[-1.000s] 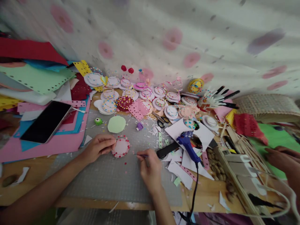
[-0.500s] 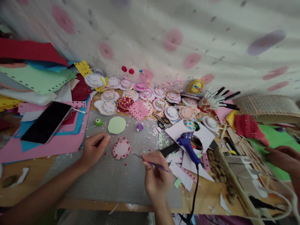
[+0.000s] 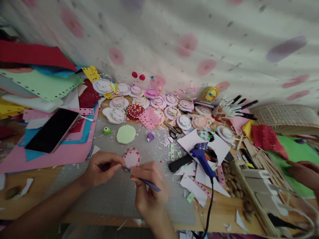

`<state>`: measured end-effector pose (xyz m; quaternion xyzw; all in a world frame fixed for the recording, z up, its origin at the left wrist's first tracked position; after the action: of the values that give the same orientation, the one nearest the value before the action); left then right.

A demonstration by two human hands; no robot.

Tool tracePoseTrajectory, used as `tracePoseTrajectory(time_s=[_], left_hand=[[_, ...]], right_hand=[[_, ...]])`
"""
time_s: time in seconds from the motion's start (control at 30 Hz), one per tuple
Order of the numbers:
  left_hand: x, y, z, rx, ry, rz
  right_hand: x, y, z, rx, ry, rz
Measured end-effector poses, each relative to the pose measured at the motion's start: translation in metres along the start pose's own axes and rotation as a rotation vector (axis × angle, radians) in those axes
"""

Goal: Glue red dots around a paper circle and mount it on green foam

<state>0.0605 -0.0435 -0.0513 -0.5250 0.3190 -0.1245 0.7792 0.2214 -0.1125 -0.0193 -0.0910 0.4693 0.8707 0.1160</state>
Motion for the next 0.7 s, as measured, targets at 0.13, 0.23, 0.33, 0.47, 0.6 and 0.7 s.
tracePoseTrajectory(time_s=[0.13, 0.23, 0.33, 0.47, 0.6, 0.7], left_hand=[[0.000, 0.003, 0.001, -0.011, -0.013, -0.013], [0.001, 0.002, 0.001, -0.008, -0.005, -0.019], [0.001, -0.003, 0.002, 0.033, -0.003, -0.009], [0.000, -0.008, 0.005, 0.080, -0.026, 0.028], [0.001, -0.009, 0.006, 0.108, -0.022, 0.060], [0.001, -0.009, 0.005, 0.137, -0.028, 0.086]], right_hand=[[0.000, 0.000, 0.000, 0.005, -0.021, 0.034], [-0.002, -0.002, -0.002, 0.068, -0.133, 0.055], [-0.003, -0.004, -0.004, 0.120, -0.206, 0.053], [-0.001, -0.005, -0.004, 0.136, -0.189, 0.049], [-0.001, -0.002, -0.005, 0.126, -0.173, 0.035], [-0.001, -0.001, -0.006, 0.135, -0.157, 0.036]])
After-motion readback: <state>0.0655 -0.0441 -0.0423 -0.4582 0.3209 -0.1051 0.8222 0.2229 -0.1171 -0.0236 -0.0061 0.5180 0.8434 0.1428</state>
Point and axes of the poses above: each hand's wrist, its own z-axis towards the middle knuckle, its own x-axis out of the palm, y = z × x, the point moved 3 cm from there along z, towards the middle knuckle, and after that the axes turned 11 degrees about y, right-handed, at the moved point
